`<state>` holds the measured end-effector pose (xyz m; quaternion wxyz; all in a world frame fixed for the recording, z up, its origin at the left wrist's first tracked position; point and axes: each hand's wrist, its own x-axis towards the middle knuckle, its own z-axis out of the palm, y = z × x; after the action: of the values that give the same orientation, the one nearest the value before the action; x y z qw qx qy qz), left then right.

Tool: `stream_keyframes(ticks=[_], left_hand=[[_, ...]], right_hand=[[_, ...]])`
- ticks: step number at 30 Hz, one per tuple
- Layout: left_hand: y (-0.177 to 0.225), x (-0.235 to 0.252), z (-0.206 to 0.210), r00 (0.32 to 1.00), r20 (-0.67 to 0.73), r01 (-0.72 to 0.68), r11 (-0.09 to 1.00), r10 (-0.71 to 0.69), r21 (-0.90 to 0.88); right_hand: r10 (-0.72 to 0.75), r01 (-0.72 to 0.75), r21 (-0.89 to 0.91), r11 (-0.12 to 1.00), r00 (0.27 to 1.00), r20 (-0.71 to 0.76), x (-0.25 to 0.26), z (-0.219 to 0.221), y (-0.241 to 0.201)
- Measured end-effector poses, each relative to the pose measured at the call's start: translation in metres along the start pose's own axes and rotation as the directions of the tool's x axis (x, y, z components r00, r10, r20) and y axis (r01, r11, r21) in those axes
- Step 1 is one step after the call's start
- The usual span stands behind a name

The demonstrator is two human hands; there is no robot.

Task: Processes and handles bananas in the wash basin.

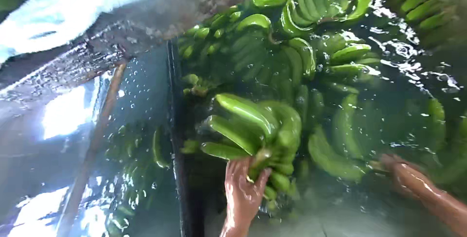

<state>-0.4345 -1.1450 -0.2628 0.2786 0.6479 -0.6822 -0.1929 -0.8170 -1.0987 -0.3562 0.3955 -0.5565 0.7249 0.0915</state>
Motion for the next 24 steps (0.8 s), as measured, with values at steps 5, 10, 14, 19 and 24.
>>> stream_keyframes(ticks=[5,10,14,19,24], left_hand=[[-0.027,-0.033,0.010,0.986,0.018,-0.164,0.986,0.164,0.005],[-0.059,-0.028,0.038,0.975,0.223,0.061,0.954,0.006,-0.292],[-0.055,-0.025,0.054,0.937,0.295,0.294,0.880,-0.188,-0.374],[-0.034,-0.025,0.050,0.947,0.220,0.305,0.876,-0.236,-0.373],[-0.019,-0.022,0.016,0.977,0.143,0.190,0.951,-0.158,-0.245]], right_hand=[[-0.062,0.064,-0.073,0.995,0.997,0.035,-0.002,0.002,-0.004],[0.090,-0.092,0.005,0.996,0.987,0.133,0.005,0.029,-0.012],[-0.041,0.040,-0.052,0.998,0.999,-0.012,0.009,0.057,0.000],[0.003,0.014,-0.180,0.984,0.995,0.096,-0.005,0.012,-0.041],[-0.195,0.192,-0.133,0.972,0.981,-0.011,-0.011,-0.006,-0.042]])
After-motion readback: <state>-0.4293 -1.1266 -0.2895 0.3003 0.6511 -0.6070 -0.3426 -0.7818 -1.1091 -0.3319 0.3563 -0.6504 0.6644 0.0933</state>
